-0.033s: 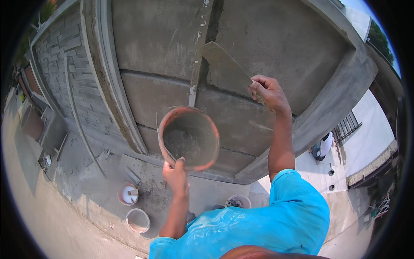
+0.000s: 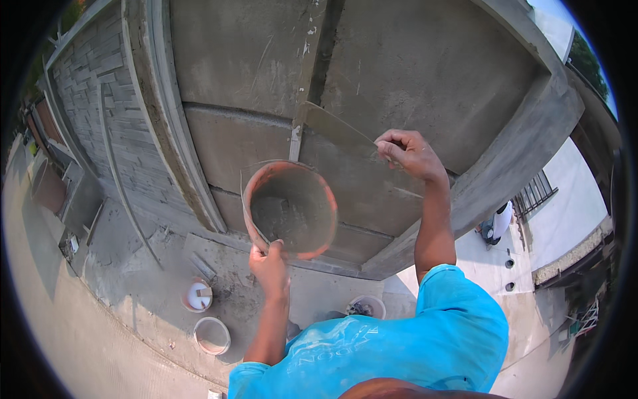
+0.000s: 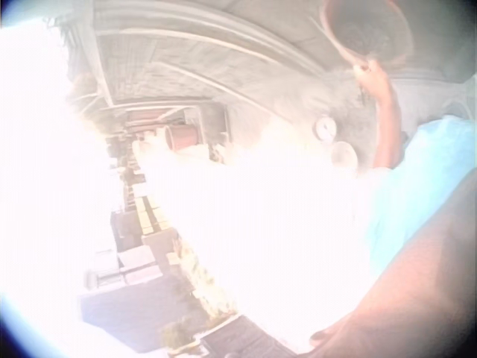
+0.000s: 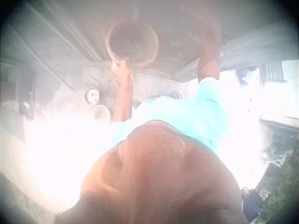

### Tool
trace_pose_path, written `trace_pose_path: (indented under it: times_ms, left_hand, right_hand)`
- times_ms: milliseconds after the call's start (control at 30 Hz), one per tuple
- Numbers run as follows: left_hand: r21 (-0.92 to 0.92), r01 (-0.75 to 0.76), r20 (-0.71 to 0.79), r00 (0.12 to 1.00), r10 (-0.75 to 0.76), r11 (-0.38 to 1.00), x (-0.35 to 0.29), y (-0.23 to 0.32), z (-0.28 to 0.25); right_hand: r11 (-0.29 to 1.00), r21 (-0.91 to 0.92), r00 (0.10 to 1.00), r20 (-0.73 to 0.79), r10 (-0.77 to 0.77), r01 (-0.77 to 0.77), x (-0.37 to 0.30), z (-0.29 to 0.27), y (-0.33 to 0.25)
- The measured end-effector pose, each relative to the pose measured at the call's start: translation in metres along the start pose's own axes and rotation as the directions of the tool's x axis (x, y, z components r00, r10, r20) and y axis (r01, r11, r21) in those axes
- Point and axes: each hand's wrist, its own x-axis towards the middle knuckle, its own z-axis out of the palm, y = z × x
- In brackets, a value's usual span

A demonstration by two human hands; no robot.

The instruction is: The person scoops cement from a bucket with a trowel and applies it to a concrete ceiling, smoothing the surface. They repeatedly transfer cement and spread it along the ceiling joints, then use a straightedge to level the applied material.

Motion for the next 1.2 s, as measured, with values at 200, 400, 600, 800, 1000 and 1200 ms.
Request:
trace_pose_path:
  times_ms: [200,400,600,800,1000,1200]
  left_hand:
    - [0.111,0.079,0.017,0.996,-0.082,0.991,0.029,-0.055,-0.018]
    - [0.142,0.238,-0.309,0.933,-0.186,0.961,0.016,-0.133,-0.100]
    - [0.249,0.374,-0.584,0.794,-0.170,0.894,0.009,-0.183,-0.184]
    - [0.437,0.505,-0.741,0.671,-0.021,0.744,0.030,-0.250,-0.283]
    - [0.516,0.696,-0.807,0.591,0.010,0.500,0.126,-0.378,-0.381]
    - [0.358,0.593,-0.804,0.589,-0.085,0.721,0.264,-0.464,-0.413]
  right_hand:
    - [0.825,-0.565,0.934,0.282,0.219,-0.024,-0.043,0.125,0.059]
    - [0.979,-0.192,0.943,0.309,0.123,-0.064,-0.081,0.169,0.142]
    - [0.883,-0.237,0.850,0.256,0.460,-0.406,-0.150,0.189,0.280]
    - [0.720,-0.198,0.628,0.373,0.683,-0.666,-0.265,0.238,0.376]
    - [0.489,-0.392,0.405,0.282,0.870,-0.779,-0.396,0.328,0.393]
    - [0.586,-0.526,0.312,0.521,0.795,-0.616,-0.448,0.420,0.366]
